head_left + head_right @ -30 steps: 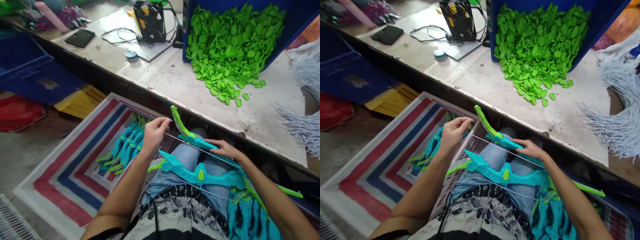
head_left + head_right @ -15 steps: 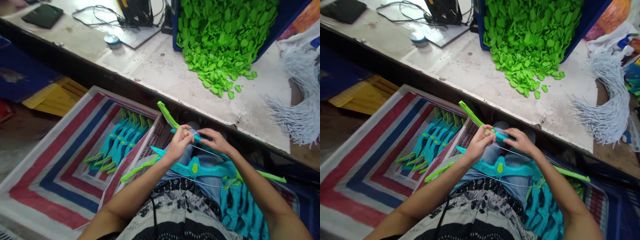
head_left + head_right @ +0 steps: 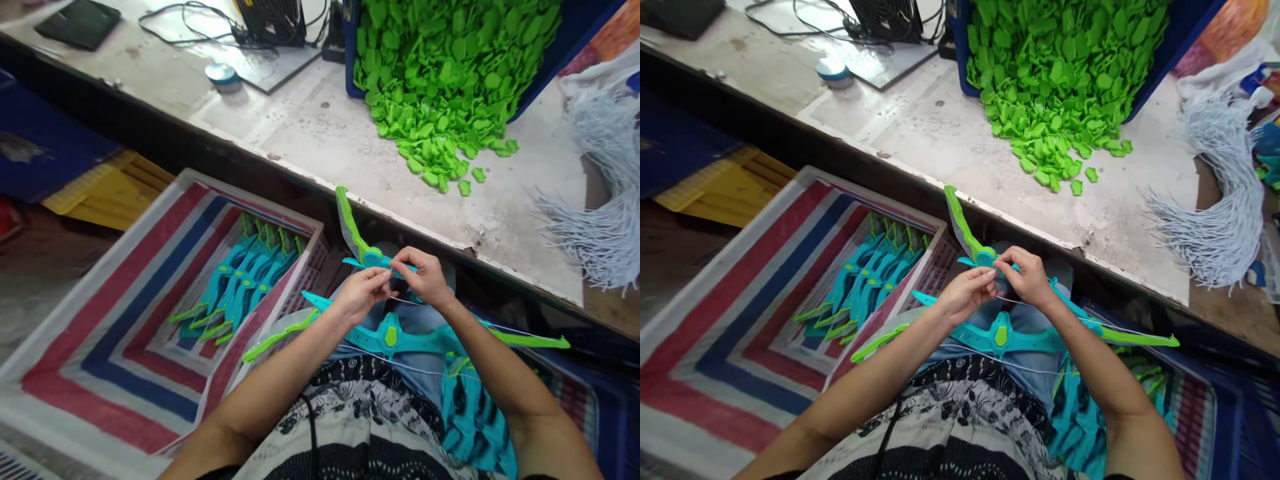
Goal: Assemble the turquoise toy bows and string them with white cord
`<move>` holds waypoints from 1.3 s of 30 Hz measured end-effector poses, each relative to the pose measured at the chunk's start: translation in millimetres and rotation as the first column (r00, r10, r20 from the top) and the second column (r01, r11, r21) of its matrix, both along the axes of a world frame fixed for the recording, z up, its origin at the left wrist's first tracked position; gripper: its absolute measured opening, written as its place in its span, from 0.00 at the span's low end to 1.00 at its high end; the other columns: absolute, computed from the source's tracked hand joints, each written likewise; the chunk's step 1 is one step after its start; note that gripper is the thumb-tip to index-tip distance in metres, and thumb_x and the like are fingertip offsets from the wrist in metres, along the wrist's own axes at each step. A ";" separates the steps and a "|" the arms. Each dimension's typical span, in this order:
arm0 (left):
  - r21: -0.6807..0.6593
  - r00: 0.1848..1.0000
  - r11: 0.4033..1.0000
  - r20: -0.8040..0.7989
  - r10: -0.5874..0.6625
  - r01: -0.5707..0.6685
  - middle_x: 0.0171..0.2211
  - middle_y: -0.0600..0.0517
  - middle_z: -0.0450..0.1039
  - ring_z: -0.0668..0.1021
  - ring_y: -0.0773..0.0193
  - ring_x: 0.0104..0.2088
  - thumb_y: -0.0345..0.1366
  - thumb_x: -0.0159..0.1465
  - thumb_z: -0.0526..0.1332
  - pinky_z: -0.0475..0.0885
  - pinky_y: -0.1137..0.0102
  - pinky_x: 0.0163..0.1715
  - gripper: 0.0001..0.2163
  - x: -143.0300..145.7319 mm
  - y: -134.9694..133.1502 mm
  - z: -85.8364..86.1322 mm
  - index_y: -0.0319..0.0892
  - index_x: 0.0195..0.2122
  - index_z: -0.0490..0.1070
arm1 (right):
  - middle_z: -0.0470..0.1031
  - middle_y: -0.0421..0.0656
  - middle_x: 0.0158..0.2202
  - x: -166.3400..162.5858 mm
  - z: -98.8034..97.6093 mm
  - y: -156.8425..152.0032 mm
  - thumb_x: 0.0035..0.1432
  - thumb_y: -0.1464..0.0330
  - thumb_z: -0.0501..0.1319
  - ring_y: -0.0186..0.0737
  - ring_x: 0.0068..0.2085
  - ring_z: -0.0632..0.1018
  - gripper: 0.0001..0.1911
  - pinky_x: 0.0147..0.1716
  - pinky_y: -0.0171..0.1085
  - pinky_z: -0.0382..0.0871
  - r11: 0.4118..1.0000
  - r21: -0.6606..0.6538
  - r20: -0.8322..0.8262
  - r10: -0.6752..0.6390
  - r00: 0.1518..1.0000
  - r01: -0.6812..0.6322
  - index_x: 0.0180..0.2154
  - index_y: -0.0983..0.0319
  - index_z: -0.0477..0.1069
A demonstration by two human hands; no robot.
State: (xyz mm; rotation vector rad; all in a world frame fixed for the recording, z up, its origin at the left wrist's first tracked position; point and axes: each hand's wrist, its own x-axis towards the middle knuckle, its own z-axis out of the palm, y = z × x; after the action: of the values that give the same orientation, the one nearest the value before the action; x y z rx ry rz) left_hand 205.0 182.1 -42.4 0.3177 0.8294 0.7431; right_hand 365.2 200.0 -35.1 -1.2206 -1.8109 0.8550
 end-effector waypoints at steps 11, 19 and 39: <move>0.312 0.863 0.860 -0.182 0.471 -0.404 0.15 0.61 0.57 0.59 0.76 0.16 0.38 0.46 0.74 0.58 0.78 0.17 0.13 -40.1 39.5 24.7 0.39 0.25 0.73 | 0.76 0.50 0.51 7.5 -28.3 10.2 0.63 0.59 0.59 0.53 0.49 0.77 0.21 0.43 0.42 0.69 0.923 -0.383 0.758 0.305 0.577 0.015 0.55 0.61 0.67; 0.655 0.568 0.698 -0.469 0.676 -0.289 0.17 0.58 0.65 0.63 0.74 0.18 0.37 0.50 0.68 0.56 0.76 0.16 0.07 -68.2 78.3 25.3 0.39 0.26 0.75 | 0.74 0.46 0.51 5.4 -22.0 -3.9 0.66 0.60 0.55 0.45 0.44 0.78 0.17 0.35 0.36 0.64 0.945 -0.319 0.833 0.246 0.495 0.067 0.54 0.57 0.65; 0.710 0.568 0.676 -0.479 0.669 -0.197 0.20 0.56 0.68 0.66 0.71 0.21 0.39 0.53 0.66 0.59 0.75 0.20 0.08 -70.9 89.7 11.4 0.39 0.27 0.75 | 0.74 0.45 0.50 5.4 -23.4 -4.6 0.66 0.59 0.54 0.45 0.43 0.78 0.18 0.34 0.37 0.64 0.944 -0.319 0.835 0.241 0.495 0.078 0.54 0.57 0.65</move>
State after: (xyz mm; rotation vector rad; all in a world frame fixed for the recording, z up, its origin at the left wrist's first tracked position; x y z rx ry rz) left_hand 134.1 271.7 -31.0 1.0446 1.4594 1.4437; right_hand 370.6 195.4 -58.5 -2.0550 -2.6145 0.6054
